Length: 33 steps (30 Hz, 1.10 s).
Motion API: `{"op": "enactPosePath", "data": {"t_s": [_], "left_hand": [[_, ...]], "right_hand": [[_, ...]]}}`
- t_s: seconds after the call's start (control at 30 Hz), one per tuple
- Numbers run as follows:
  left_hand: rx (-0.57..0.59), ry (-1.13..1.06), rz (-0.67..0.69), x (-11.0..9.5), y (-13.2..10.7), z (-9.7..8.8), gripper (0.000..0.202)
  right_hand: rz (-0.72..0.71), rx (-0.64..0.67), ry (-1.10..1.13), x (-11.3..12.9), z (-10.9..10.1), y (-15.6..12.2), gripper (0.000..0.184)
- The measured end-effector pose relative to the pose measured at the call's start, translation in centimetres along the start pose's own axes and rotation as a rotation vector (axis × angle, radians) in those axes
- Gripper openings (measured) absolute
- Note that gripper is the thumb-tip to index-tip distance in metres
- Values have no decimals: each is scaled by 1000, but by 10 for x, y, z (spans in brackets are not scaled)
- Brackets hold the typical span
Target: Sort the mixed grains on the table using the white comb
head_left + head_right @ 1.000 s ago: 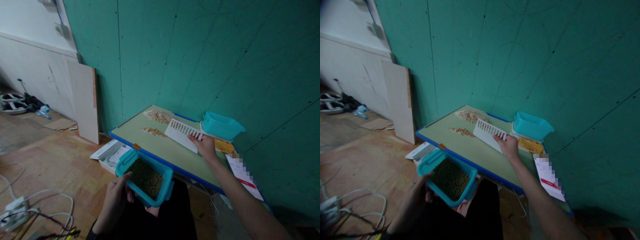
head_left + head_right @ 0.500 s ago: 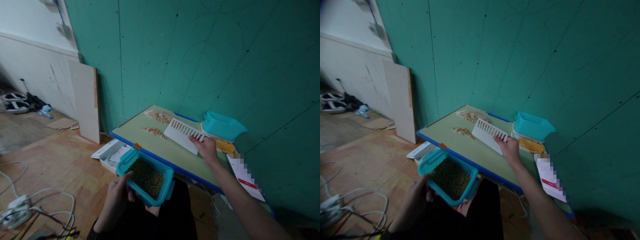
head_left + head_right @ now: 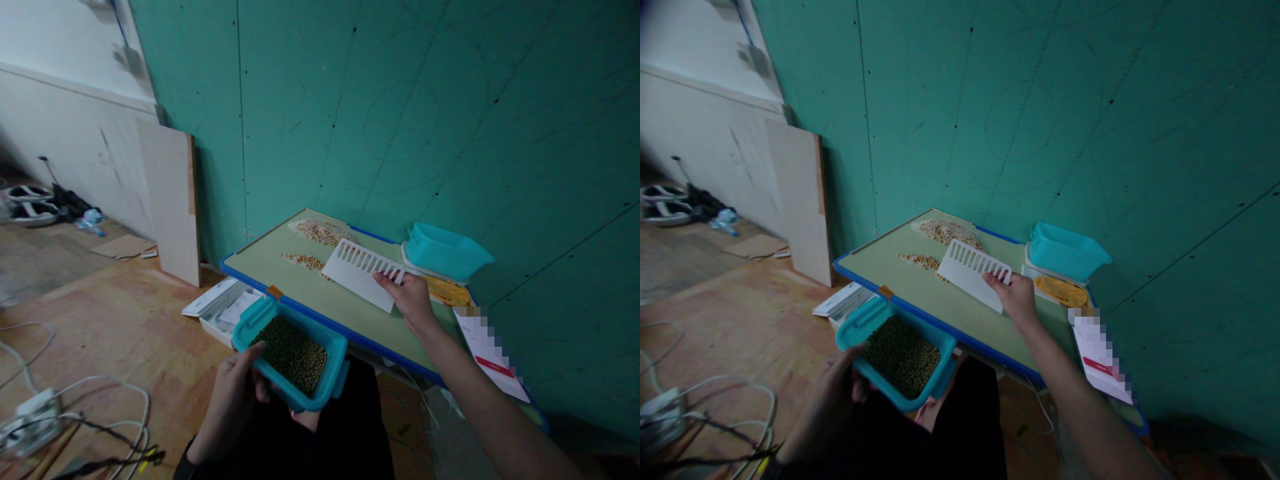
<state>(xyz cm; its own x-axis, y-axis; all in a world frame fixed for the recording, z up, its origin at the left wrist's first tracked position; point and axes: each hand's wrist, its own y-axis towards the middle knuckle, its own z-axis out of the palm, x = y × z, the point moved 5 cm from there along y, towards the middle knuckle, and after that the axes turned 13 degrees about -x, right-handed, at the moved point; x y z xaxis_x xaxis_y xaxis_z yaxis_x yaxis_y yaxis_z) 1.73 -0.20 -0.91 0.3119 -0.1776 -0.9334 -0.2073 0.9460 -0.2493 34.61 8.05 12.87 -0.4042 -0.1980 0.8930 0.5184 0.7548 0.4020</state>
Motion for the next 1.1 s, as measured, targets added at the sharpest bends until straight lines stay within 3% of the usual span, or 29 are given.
{"op": "enactPosePath", "data": {"t_s": [0.23,1.1], "left_hand": [[-7,-6,-2,-1,1,1,56],[-11,3,-4,-7,-2,4,57]], "right_hand": [[18,-28,-13,-6,-1,5,48],[114,104,66,-4,12,-7,50]]}}
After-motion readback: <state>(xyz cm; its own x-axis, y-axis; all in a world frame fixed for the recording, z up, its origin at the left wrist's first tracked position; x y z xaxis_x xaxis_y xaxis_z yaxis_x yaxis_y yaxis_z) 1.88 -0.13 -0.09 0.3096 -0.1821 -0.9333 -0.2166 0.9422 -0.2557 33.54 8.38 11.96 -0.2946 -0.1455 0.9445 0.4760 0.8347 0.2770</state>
